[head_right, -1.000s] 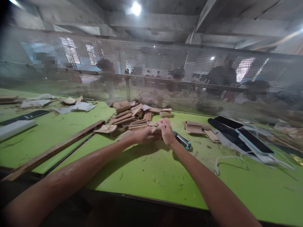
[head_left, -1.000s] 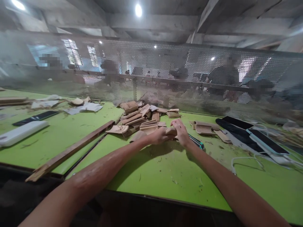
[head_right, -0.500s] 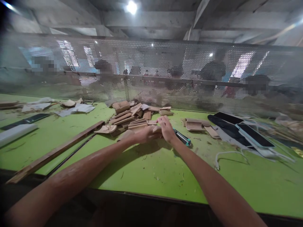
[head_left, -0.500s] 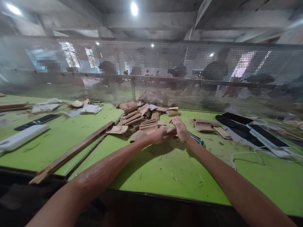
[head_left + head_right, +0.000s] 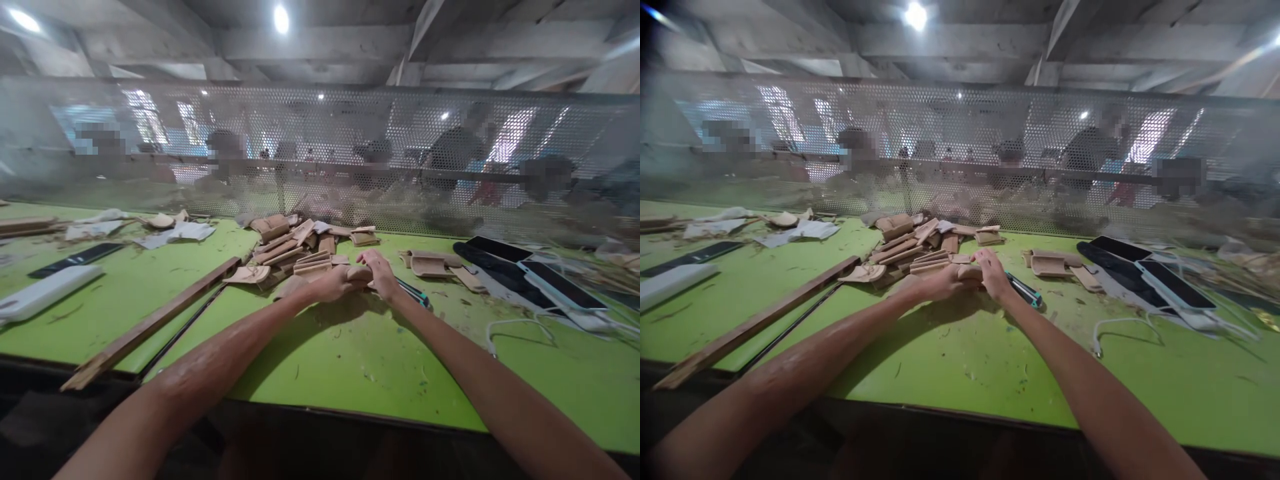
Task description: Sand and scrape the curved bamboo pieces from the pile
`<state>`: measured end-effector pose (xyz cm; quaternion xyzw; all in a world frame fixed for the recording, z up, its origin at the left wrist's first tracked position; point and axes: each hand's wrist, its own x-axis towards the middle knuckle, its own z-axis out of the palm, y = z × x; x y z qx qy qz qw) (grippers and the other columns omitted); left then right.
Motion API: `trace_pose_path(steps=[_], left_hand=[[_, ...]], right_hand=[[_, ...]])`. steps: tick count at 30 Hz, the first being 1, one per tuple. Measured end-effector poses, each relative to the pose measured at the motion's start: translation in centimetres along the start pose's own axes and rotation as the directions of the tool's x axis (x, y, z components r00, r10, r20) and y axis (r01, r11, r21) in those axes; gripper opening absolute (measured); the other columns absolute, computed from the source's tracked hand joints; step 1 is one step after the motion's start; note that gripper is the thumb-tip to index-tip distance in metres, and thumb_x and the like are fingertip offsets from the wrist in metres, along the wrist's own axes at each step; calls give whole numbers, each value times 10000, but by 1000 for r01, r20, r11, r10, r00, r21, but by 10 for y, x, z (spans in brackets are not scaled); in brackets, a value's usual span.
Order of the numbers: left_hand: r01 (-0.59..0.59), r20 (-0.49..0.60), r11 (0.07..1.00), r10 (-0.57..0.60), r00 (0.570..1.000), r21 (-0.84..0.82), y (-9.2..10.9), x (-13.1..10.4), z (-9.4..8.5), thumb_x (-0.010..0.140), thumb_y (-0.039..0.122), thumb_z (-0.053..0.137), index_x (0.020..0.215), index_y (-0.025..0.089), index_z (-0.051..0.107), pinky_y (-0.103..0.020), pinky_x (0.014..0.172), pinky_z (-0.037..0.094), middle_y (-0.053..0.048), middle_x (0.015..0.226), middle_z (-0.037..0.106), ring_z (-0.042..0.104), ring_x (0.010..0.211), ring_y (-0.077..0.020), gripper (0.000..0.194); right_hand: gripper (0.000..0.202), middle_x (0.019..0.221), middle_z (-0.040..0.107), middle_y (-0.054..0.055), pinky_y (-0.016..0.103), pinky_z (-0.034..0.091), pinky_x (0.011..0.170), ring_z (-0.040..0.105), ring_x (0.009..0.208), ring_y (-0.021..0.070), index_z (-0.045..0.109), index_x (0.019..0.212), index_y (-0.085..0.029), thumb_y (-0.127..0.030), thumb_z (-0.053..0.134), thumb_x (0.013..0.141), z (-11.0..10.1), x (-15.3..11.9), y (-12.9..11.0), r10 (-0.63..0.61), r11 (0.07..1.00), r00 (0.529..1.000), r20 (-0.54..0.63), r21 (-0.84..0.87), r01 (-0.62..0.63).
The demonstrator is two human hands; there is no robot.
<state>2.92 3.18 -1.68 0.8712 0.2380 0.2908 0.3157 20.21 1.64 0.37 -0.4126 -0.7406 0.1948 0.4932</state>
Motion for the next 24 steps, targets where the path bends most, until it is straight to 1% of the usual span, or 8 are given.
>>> trace_pose_path(steps=[3,6,10,12,16,19,22,24], left_hand=[[-30,13,999,30,999,16,3,0,-2,997,291,582,1081,126,689,-332,825,548,-97,1056,722,651,886,-194,215],[-24,29,999,24,999,24,6,0,-4,986,280,590,1066,114,698,-325,792,543,-97,1026,727,641,845,-186,213],[-33,42,999,33,999,-18,8,0,-5,1012,283,553,1194,160,700,-341,936,538,-94,1198,725,664,1007,-190,264],[-22,29,1000,22,999,-20,7,0,-4,1014,283,558,1225,173,700,-340,954,535,-97,1237,722,670,1036,-192,277],[-18,33,1000,18,999,-6,6,0,-2,994,255,603,1191,145,711,-317,873,551,-106,1177,738,678,955,-187,250],[-38,33,999,39,999,-9,7,0,-3,1004,236,580,1189,146,704,-315,883,545,-99,1174,735,671,946,-174,240],[-15,28,1000,15,1000,-15,7,-1,-4,1017,293,567,1189,159,698,-332,901,547,-94,1144,735,668,969,-183,255],[13,27,1000,-12,1000,-3,5,-2,-4,1005,339,588,1151,157,704,-342,881,555,-92,1084,737,664,947,-194,260]], right_hand=[[360,926,609,53,391,442,958,568,962,239,596,806,-247,-489,375,956,3,-2,-7,-36,999,999,1,12,36],[365,926,612,48,381,441,952,572,967,233,601,809,-246,-485,373,966,5,-3,-7,-49,998,999,-19,30,49],[345,851,582,42,390,448,908,549,908,237,585,762,-247,-473,371,910,3,0,4,68,997,997,-46,33,-67],[334,846,580,43,392,448,899,544,895,238,589,761,-246,-471,374,886,3,1,6,93,995,995,-43,26,-92],[323,909,626,45,376,444,923,564,951,234,591,793,-248,-470,391,916,4,0,0,3,999,1000,-21,35,-2],[344,912,632,53,383,449,912,573,960,240,577,787,-246,-487,379,933,3,0,-1,-18,1000,999,-30,17,18],[340,883,608,57,400,446,915,565,945,247,571,781,-244,-480,376,929,-2,2,0,-8,1000,999,-45,-28,7],[326,891,591,53,396,442,931,555,939,240,574,790,-244,-469,389,937,-3,1,-1,-31,999,999,-43,-29,30]])
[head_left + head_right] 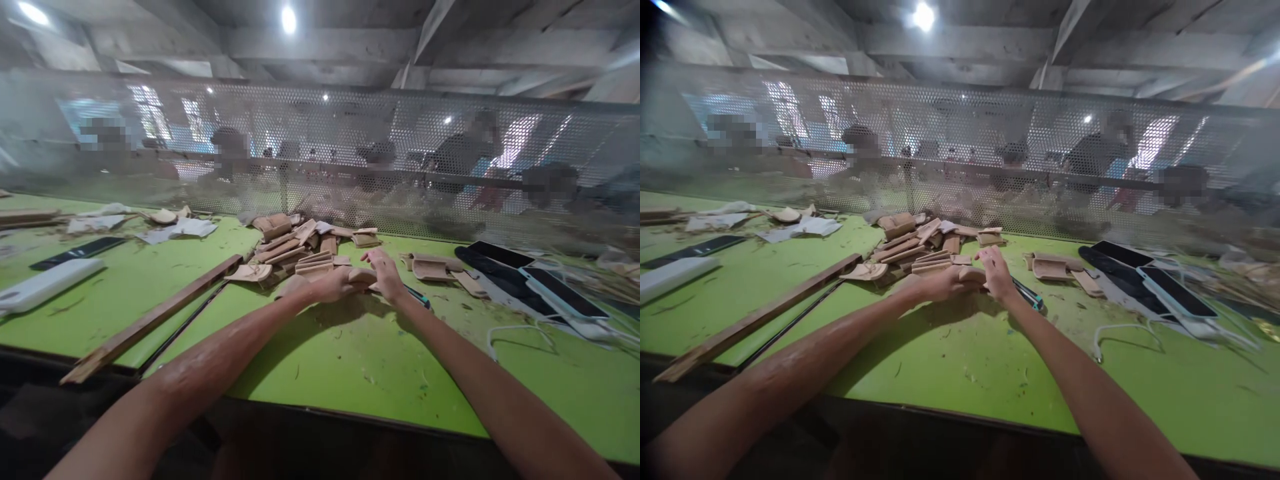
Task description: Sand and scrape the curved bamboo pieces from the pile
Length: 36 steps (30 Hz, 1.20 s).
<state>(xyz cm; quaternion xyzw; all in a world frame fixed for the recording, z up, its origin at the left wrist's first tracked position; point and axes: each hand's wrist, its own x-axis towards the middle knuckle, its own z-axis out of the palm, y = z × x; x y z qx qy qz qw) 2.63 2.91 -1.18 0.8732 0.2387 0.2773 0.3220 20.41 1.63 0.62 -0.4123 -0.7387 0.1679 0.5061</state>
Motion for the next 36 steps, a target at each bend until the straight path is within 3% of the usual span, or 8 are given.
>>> trace_pose_path(steps=[6,12,17,21,25,28,31,36], left_hand=[[33,-53,999,-34,998,-26,-7,4,3,972,375,615,1060,141,703,-348,885,562,-78,979,734,647,911,-203,265],[-58,-26,997,57,998,-44,0,3,3,984,367,593,1090,153,713,-349,859,553,-89,1062,738,648,884,-196,268],[22,-35,1000,-23,999,-20,0,2,1,1004,344,573,1132,184,718,-350,876,546,-74,1068,739,652,936,-199,251],[-9,-15,1000,8,1000,-22,5,2,-1,1007,297,561,1215,200,697,-320,903,530,-66,1150,728,650,980,-181,267],[-9,-18,1000,9,1000,-4,3,2,-1,995,323,579,1074,150,706,-329,874,535,-74,1018,725,632,905,-186,229],[39,-61,999,-39,997,-6,0,2,1,991,337,583,1015,144,700,-350,909,534,-70,969,722,634,903,-196,228],[23,-67,1000,-24,997,-17,0,1,1,1000,338,564,1058,155,701,-353,932,532,-76,1034,732,643,940,-195,236],[-26,-57,999,24,998,-35,0,1,-2,979,347,603,1134,157,699,-357,910,542,-92,1085,736,639,933,-198,263]], right_hand=[[308,861,572,40,387,440,937,540,900,229,548,777,-249,-463,391,934,6,-3,-1,5,1000,1000,15,14,-5],[322,937,565,55,396,429,963,538,946,239,591,826,-248,-451,363,927,4,2,2,26,1000,1000,9,2,-26],[314,894,570,50,391,441,925,526,909,237,582,796,-251,-435,355,911,4,3,13,64,998,998,21,8,-64],[307,906,576,48,384,446,922,519,899,228,592,812,-244,-430,364,901,2,3,15,106,994,994,6,26,-106],[309,910,587,41,378,440,936,538,919,224,602,838,-244,-430,370,925,7,-1,8,43,997,999,6,63,-44],[322,893,583,38,376,444,911,541,911,224,592,800,-241,-457,380,910,10,-1,9,74,995,997,-1,60,-74],[318,867,565,36,380,448,899,526,880,227,584,779,-248,-465,373,880,9,1,12,114,992,993,-25,65,-112],[323,891,599,48,379,466,901,539,896,235,599,792,-259,-472,383,902,11,1,9,76,992,996,-45,101,-71]])
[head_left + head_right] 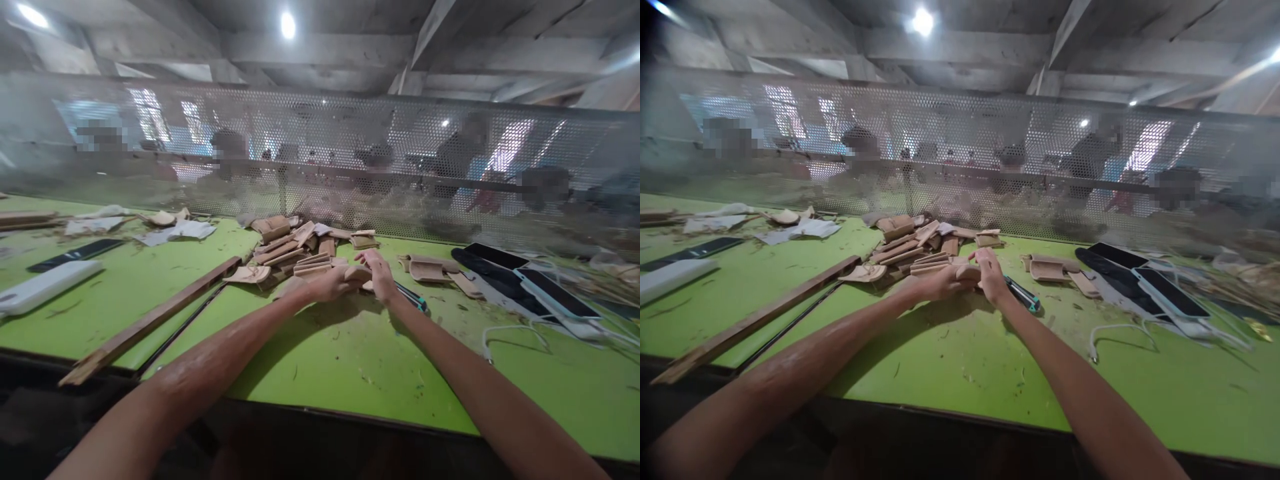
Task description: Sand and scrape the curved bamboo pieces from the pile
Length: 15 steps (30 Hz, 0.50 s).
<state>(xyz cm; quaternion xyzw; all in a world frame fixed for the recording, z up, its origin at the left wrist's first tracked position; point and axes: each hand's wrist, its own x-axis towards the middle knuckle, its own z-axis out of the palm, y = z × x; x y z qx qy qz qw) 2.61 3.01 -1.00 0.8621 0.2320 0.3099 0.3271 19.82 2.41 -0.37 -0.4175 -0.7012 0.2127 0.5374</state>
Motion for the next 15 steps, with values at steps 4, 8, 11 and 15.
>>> trace_pose_path(steps=[4,8,11,15], left_hand=[[40,-29,999,-41,999,-31,-6,1,1,973,330,600,1106,141,699,-356,929,539,-88,1068,733,637,943,-195,251],[64,-27,998,-64,998,-22,-8,-1,-1,977,361,599,1153,149,692,-338,889,540,-86,1076,728,638,915,-181,291],[66,-6,997,-66,998,-25,-4,-2,-3,970,360,620,1191,165,688,-325,857,542,-87,1083,727,642,908,-178,303],[41,-11,999,-41,999,-30,1,-1,-3,974,311,600,1143,163,699,-331,891,538,-79,1050,724,640,934,-177,246]], right_hand=[[328,897,602,49,382,482,883,562,904,233,621,797,-242,-438,370,873,2,-1,5,70,997,997,23,-11,-70],[348,887,583,54,349,489,755,547,871,229,651,840,-243,-443,367,853,-4,3,7,134,991,991,25,-16,-134],[355,890,596,48,321,465,667,535,830,215,665,889,-245,-448,376,855,-5,4,5,154,988,988,19,4,-155],[374,848,611,35,319,452,655,531,783,204,639,859,-239,-495,367,840,-2,2,6,177,983,983,57,44,-180]])
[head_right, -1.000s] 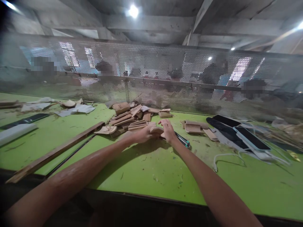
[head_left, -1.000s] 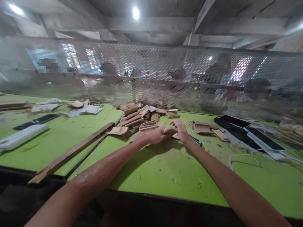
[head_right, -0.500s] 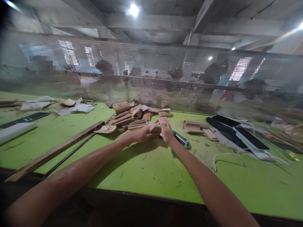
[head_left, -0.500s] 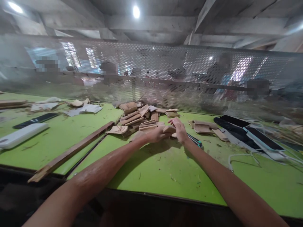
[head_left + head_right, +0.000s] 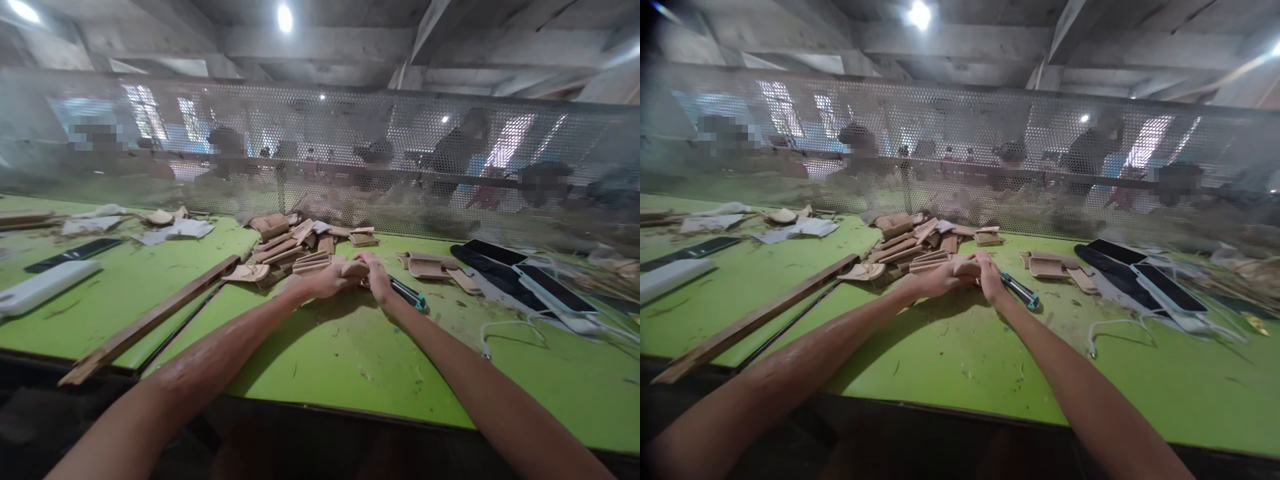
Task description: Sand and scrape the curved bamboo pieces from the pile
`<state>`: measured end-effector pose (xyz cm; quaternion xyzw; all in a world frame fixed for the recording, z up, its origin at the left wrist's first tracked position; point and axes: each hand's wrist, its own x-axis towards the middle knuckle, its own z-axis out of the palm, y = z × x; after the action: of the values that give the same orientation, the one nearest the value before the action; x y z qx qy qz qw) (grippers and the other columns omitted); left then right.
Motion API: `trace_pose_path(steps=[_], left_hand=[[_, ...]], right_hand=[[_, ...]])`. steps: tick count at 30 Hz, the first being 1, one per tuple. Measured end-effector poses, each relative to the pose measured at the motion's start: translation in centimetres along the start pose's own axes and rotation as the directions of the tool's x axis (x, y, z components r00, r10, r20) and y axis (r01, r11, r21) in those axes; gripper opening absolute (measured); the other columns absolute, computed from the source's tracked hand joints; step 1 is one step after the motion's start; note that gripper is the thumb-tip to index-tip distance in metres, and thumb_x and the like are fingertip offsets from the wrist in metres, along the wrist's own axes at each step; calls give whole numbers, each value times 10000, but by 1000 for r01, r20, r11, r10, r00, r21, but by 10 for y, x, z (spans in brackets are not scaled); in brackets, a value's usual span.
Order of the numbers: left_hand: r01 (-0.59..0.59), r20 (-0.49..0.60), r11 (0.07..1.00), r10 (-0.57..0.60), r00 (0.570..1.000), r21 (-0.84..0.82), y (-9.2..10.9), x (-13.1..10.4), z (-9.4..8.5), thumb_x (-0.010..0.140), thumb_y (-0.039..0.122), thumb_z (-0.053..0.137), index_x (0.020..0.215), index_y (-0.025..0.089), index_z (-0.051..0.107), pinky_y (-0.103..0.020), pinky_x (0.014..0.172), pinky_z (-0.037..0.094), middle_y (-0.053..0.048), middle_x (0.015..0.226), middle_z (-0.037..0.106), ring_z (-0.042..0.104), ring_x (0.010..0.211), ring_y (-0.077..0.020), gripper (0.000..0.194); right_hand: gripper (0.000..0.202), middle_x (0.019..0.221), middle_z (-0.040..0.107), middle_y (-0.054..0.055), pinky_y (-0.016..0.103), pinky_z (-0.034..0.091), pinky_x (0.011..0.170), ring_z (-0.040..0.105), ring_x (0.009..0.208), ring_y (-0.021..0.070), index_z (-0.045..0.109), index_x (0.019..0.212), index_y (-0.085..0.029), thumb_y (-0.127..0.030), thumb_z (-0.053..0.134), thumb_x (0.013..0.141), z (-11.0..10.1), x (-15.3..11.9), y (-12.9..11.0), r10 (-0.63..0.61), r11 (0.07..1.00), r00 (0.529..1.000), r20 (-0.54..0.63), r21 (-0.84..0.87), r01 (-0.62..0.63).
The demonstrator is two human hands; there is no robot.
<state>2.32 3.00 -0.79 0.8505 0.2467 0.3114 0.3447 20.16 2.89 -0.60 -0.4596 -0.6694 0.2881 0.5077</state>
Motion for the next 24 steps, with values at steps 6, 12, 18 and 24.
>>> trace_pose_path(steps=[6,12,18,24], left_hand=[[20,-1,999,-20,1000,-25,-1,-1,0,968,320,616,1169,160,695,-329,884,532,-87,1091,727,640,918,-172,269],[4,1,998,-4,1000,-60,-2,0,0,963,301,604,1115,152,694,-311,851,533,-79,1051,718,635,912,-166,232],[43,-10,998,-43,999,-41,-5,0,-1,951,324,630,1121,144,690,-315,848,533,-94,1086,724,634,894,-167,255],[28,11,997,-28,1000,-69,-5,0,0,963,338,603,1122,148,693,-326,864,539,-88,1081,728,652,930,-186,264]], right_hand=[[337,804,537,12,293,342,511,424,598,157,625,916,-248,-488,410,817,-4,2,-3,84,993,995,-49,89,-79],[349,769,598,12,313,381,538,482,624,180,641,891,-242,-484,394,840,2,-3,-2,99,993,995,6,65,-99],[353,782,576,9,317,370,547,450,599,171,624,929,-253,-503,385,854,-2,-1,-6,48,997,999,6,60,-48],[355,779,590,16,307,407,603,489,694,188,618,871,-244,-514,387,864,2,-7,-8,31,999,999,45,40,-33]])
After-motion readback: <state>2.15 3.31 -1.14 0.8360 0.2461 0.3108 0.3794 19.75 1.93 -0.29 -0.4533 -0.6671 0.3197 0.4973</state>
